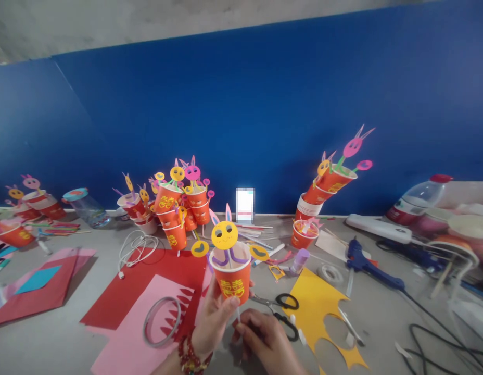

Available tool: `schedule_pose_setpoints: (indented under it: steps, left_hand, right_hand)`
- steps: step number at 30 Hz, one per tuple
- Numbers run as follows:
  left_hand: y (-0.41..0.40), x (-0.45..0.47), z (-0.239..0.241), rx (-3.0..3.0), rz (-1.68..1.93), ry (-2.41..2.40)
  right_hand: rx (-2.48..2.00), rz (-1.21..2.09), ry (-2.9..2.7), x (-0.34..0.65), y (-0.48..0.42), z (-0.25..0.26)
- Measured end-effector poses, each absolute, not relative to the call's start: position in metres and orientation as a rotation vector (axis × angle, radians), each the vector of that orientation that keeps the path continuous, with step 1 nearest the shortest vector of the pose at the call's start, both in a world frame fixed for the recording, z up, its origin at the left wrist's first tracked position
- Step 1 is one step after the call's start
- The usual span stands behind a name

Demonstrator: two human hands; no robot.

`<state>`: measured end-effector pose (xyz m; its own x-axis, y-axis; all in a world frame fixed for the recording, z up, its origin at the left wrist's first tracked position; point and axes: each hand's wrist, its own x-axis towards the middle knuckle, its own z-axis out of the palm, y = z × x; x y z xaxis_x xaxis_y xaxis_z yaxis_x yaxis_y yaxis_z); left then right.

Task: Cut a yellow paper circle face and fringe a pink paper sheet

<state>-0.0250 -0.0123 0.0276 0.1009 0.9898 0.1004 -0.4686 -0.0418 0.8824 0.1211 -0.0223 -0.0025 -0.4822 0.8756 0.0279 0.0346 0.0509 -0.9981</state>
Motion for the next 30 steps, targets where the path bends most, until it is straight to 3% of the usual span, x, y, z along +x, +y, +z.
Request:
schedule_pose_setpoints:
  steps: [16, 24, 30]
  left_hand:
    - [-0.009, -0.023, 0.023, 0.958, 1.38, 0.75]
    - [-0.015, -0.014, 0.014, 0.996, 1.298, 0.789]
    - [-0.01, -0.022, 0.018, 0.935, 1.394, 0.784]
  right_hand:
    - [-0.909, 1.592, -1.554, 0.118, -0.022, -0.012]
    - [-0.931, 1.471, -1.49, 0.123, -0.017, -0.015]
    - [-0.931, 1.591, -1.543, 0.119, -0.02, -0.016]
